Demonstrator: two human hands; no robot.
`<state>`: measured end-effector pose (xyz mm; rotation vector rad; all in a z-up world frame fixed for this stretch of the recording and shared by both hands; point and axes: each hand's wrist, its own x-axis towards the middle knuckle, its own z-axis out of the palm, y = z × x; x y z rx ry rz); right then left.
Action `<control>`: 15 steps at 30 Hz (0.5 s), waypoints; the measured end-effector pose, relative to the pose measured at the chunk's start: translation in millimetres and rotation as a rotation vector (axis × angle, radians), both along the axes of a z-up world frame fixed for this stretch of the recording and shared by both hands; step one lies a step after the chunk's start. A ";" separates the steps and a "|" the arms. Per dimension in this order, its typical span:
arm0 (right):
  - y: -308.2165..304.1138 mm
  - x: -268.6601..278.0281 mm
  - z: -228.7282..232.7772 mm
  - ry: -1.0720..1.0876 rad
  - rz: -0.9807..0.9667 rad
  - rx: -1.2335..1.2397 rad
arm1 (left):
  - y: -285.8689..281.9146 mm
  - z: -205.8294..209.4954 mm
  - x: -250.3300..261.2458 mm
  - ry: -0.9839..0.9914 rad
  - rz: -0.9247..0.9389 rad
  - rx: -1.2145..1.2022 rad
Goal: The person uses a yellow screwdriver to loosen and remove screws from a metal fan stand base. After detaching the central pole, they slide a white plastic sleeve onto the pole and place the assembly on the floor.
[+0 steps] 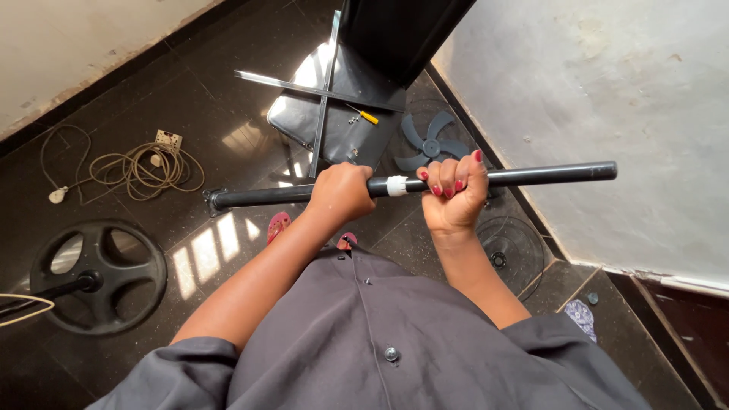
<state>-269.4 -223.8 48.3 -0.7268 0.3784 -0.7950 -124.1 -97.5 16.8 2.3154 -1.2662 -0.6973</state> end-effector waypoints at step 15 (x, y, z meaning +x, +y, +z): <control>-18.2 -10.8 1.3 0.215 0.115 0.199 | 14.3 41.9 7.7 0.168 -0.041 0.168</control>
